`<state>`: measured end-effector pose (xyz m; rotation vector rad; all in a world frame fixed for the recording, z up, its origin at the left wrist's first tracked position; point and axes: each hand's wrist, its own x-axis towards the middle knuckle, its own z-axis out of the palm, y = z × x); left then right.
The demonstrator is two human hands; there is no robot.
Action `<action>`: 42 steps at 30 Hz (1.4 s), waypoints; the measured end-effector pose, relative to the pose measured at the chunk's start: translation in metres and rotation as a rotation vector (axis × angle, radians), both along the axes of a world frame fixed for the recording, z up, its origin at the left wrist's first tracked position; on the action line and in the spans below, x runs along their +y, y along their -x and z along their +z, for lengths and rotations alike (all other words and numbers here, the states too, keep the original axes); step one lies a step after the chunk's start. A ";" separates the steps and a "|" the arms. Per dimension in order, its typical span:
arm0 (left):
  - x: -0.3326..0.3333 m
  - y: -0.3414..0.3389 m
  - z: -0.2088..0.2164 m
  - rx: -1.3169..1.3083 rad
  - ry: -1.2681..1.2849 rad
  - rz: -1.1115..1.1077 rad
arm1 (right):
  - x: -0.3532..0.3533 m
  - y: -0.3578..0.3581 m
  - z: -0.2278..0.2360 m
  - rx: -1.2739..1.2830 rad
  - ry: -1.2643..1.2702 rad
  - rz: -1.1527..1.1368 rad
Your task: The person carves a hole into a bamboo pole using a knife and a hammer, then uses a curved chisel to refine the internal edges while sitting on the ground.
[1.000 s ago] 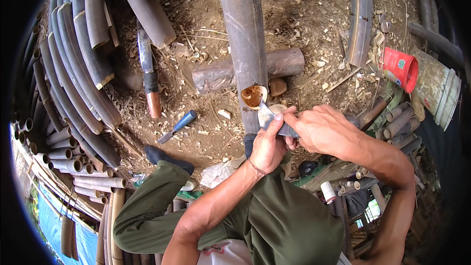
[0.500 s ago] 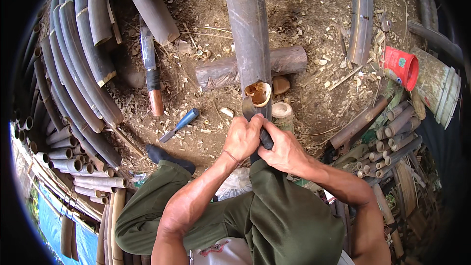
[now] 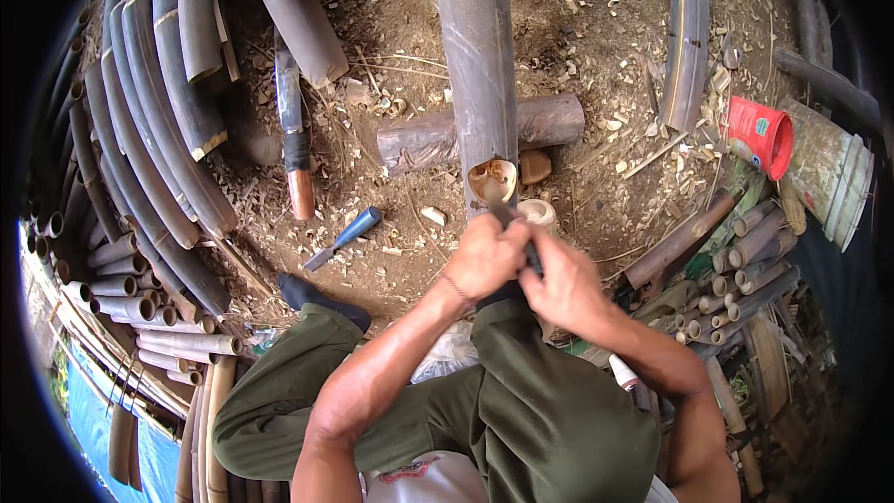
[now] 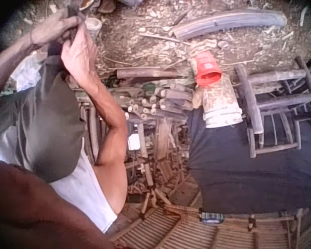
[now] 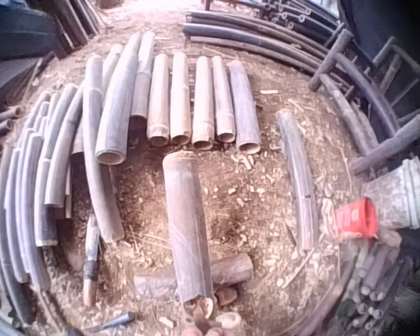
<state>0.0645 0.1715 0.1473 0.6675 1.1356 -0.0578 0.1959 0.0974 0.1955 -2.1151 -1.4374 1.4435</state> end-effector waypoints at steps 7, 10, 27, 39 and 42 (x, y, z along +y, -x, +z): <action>0.013 -0.044 0.013 -0.122 0.181 0.377 | 0.088 -0.064 0.020 -0.187 0.105 0.516; 0.023 -0.042 0.027 -0.260 0.343 0.700 | 0.122 -0.056 0.030 -0.255 0.152 0.704; -0.032 0.000 0.025 -0.386 0.224 0.441 | 0.142 -0.042 0.020 -0.287 0.068 1.107; -0.026 0.000 0.092 -0.002 -0.596 -0.372 | -0.014 -0.078 0.078 -0.430 -0.454 0.153; -0.003 -0.010 0.116 -0.120 -0.556 -0.430 | 0.012 -0.071 0.071 -0.274 -0.785 0.511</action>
